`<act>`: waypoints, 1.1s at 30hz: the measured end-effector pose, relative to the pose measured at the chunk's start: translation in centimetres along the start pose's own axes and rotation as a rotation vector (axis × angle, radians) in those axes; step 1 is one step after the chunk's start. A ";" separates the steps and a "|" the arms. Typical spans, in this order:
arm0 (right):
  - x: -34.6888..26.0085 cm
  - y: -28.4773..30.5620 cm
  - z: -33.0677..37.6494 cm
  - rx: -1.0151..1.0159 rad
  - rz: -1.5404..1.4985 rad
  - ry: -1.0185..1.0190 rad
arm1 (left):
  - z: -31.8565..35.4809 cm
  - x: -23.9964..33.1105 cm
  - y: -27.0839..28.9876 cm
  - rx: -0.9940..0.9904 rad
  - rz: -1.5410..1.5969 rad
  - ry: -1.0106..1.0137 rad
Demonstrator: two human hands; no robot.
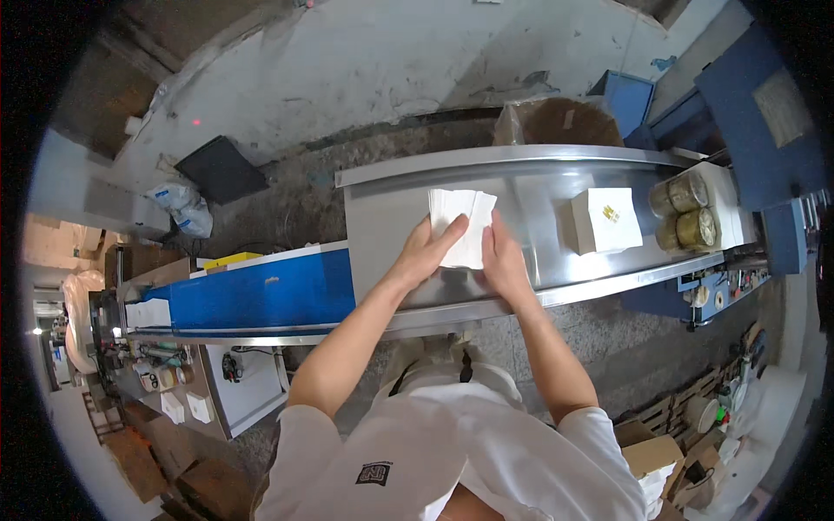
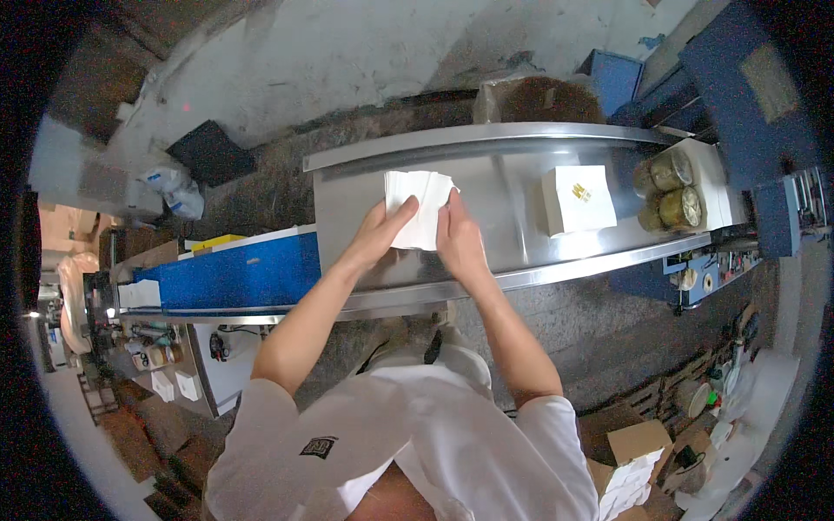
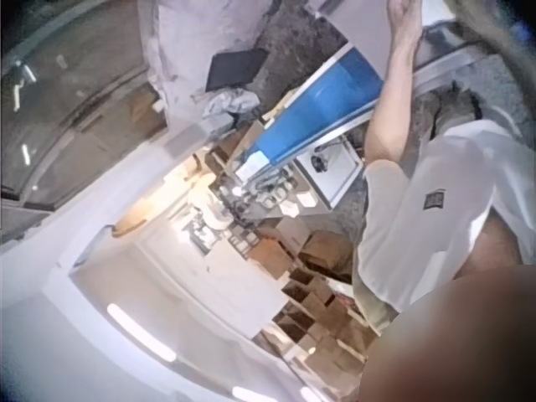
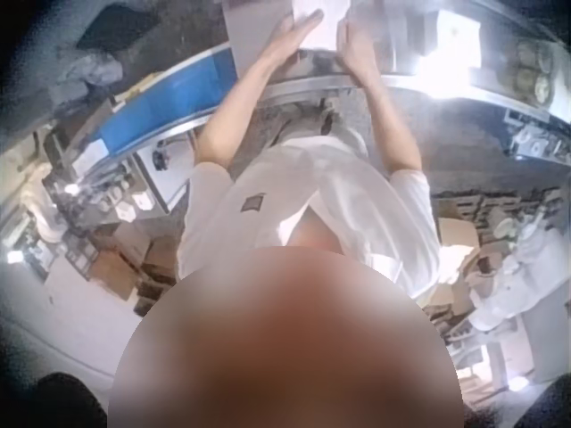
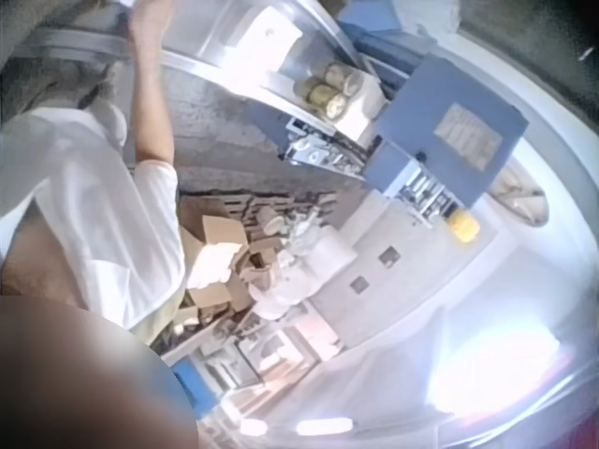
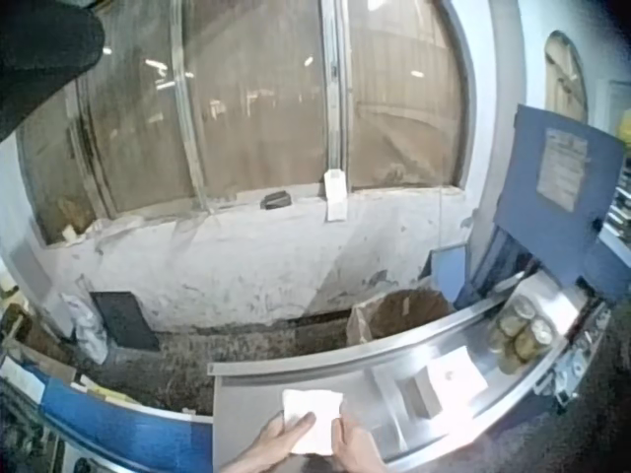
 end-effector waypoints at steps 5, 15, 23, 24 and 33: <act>-11.0 -0.1 2.6 0.105 0.615 0.329 | -0.1 -5.0 -1.1 0.018 0.737 -0.049; -4.0 4.3 3.1 -0.169 -0.539 -0.270 | 2.4 -4.1 -3.7 -0.275 1.073 -0.166; -3.6 2.5 5.4 -0.210 -0.620 -0.316 | 8.2 -4.8 -3.1 -0.304 1.049 -0.052; -4.1 2.0 5.8 -0.218 -0.615 -0.321 | 8.9 -5.3 -2.5 -0.202 0.835 -0.059; -4.0 -4.9 7.9 -0.300 -0.509 -0.251 | 14.7 -7.1 2.6 0.145 0.398 0.004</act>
Point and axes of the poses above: each hand's wrist, its own z-axis away from the middle knuckle, its own y-axis out of the back of the hand, x = y × z, the point moved 7 cm from there along -z, towards the middle knuckle, and after that the axes turned 14 degrees about -z, right-handed, at the moved point
